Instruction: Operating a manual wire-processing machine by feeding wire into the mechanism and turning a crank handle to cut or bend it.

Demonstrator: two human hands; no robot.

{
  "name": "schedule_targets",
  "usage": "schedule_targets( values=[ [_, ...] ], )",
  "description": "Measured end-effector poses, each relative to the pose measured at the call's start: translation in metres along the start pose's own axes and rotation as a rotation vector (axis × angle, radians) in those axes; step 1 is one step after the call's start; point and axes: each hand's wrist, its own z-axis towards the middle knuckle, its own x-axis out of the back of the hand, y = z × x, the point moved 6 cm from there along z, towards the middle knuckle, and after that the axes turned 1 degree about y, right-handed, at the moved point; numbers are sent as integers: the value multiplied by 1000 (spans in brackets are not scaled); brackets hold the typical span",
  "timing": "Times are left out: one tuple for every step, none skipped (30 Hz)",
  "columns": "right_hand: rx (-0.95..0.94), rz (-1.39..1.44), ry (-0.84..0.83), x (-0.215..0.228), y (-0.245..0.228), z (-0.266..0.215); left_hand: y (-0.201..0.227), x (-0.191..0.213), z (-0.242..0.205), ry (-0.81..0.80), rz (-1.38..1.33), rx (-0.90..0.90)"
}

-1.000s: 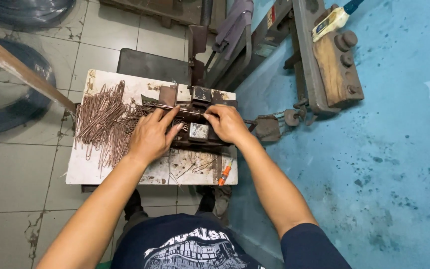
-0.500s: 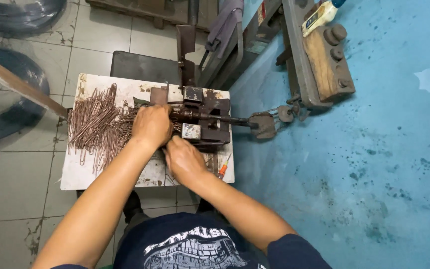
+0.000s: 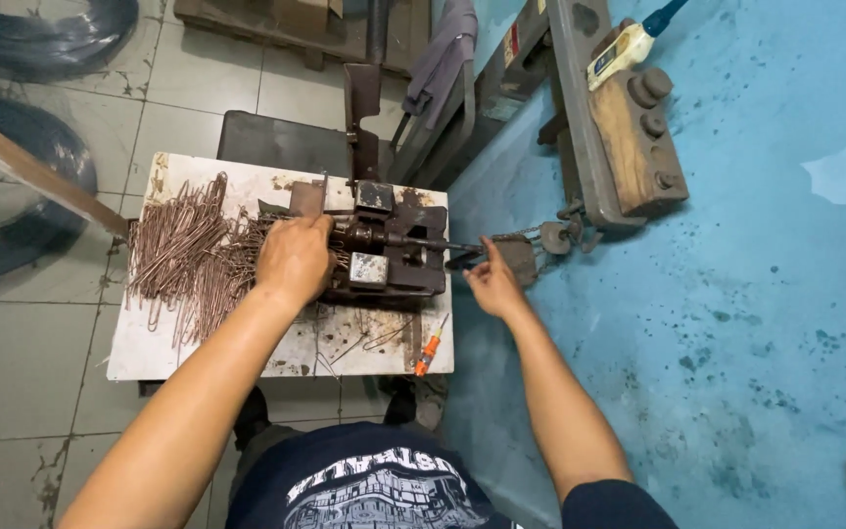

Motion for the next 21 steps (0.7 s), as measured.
schedule_targets(
  values=[
    [6,0,-1,-6,4,11,1,1,1,4,3,3],
    [61,-46,3,-12,5,22,1,1,1,-4,-2,12],
    [115,-94,6,-18,7,32,1,1,1,-14,-10,22],
    [119,-95,4,-16,1,28,-1,-3,0,-11,-9,26],
    [142,-133,-23,-16,-6,26,-2,-7,0,-13,-8,16],
    [165,-171,-49,-16,-13,23,-3,-11,0,-15,-7,6],
    [171,-173,-56,-15,-14,23,0,-2,-2,-13,-6,15],
    [201,-176,-75,-16,-17,23,5,6,-4,-18,-43,10],
    [233,-176,-91,-18,-21,24,7,16,-4,-21,-75,1],
    [241,-174,-94,-16,-23,27,7,23,-5,-17,-70,8],
    [281,-169,-92,-14,-25,27,9,27,-6,-28,-77,-5],
    [321,-163,-89,-11,-27,26,12,31,-8,-39,-84,-18],
    [321,-164,-93,-9,-35,21,11,30,-10,-40,-85,-14],
    [407,-124,-82,-6,-49,14,11,28,-11,-55,-83,-21],
    [495,-81,-63,-3,-63,10,10,29,-9,-67,-75,-34],
    [498,-79,-59,-4,-67,11,11,29,-7,-64,-72,-36],
    [568,-99,17,-3,-74,8,11,29,-7,-62,-72,-34],
    [638,-120,94,-2,-80,5,12,29,-7,-60,-72,-32],
    [631,-118,103,-2,-75,9,10,27,-7,-63,-70,-43],
    [624,-106,44,-6,-71,13,7,24,-6,-65,-65,-44],
    [615,-95,-19,-10,-63,15,6,19,-8,-71,-63,-43]
  ],
)
